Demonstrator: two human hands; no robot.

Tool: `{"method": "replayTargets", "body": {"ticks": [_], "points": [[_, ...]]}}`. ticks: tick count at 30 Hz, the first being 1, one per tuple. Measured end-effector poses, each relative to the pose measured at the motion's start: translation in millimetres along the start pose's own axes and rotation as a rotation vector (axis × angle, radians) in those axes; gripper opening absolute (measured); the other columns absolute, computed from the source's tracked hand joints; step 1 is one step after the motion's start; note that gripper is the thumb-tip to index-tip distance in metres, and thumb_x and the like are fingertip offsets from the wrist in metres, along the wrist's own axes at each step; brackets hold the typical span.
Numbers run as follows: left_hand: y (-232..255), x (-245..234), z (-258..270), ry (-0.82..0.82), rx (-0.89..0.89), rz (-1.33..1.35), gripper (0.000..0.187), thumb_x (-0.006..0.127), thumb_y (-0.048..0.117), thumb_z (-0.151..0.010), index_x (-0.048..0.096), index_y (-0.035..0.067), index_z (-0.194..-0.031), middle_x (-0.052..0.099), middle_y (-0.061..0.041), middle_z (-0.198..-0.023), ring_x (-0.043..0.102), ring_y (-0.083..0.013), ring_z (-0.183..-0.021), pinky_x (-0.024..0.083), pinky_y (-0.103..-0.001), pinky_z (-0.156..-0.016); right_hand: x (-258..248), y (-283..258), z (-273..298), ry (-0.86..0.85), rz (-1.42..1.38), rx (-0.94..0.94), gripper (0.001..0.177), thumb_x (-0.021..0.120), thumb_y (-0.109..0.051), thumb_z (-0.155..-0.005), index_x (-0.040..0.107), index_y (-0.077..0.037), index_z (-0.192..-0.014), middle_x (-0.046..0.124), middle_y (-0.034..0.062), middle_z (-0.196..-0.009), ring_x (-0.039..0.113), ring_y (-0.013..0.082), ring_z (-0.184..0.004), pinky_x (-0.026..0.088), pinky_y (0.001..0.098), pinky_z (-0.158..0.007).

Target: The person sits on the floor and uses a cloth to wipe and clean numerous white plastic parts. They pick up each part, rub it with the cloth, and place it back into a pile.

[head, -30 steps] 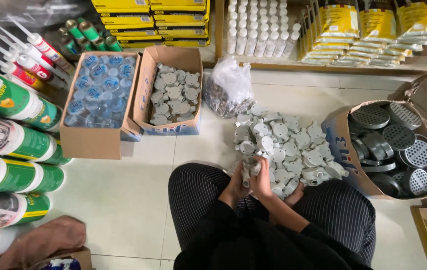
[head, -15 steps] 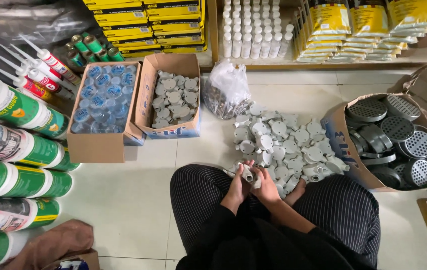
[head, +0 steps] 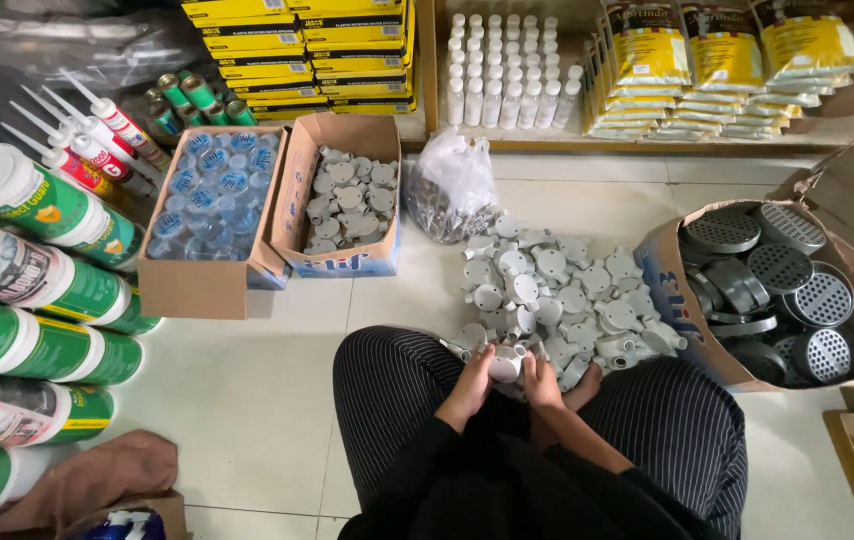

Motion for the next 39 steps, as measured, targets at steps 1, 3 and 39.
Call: {"method": "replayTargets", "body": {"ticks": [1, 3, 39], "points": [[-5, -3, -3, 0.035, 0.004, 0.032, 0.057, 0.043, 0.047, -0.088, 0.04, 0.004, -0.125, 0.04, -0.018, -0.128, 0.033, -0.026, -0.123, 0.021, -0.037, -0.103, -5, -11, 7, -0.002, -0.087, -0.016, 0.056, 0.035, -0.037, -0.09, 0.053, 0.01, -0.066, 0.054, 0.0332, -0.066, 0.055, 0.0465, -0.072, 0.041, 0.0483, -0.061], [-58, -7, -45, -0.021, -0.051, 0.362, 0.046, 0.041, 0.046, -0.088, 0.049, 0.006, -0.111, 0.05, -0.009, -0.1, 0.045, -0.0185, -0.092, 0.034, -0.029, -0.081, 8, 9, 10, 0.032, -0.058, -0.112, 0.05, 0.04, -0.034, -0.089, 0.054, 0.007, -0.063, 0.054, 0.0306, -0.063, 0.055, 0.045, -0.071, 0.043, 0.0451, -0.059], [-90, 6, -59, -0.322, -0.127, 0.807, 0.047, 0.045, 0.051, -0.084, 0.055, 0.014, -0.112, 0.061, -0.005, -0.096, 0.057, -0.0203, -0.092, 0.047, -0.035, -0.078, 0, -87, 57, 0.066, -0.253, -0.717, 0.04, 0.052, -0.004, -0.075, 0.044, 0.001, -0.115, 0.042, 0.0215, -0.107, 0.045, 0.0403, -0.098, 0.04, 0.0417, -0.085]]}}
Point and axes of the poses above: each hand's wrist, its own z-axis away from the middle knuckle, its own x-axis out of the palm, y = z × x, the point moved 8 cm from there along -z, towards the middle knuckle
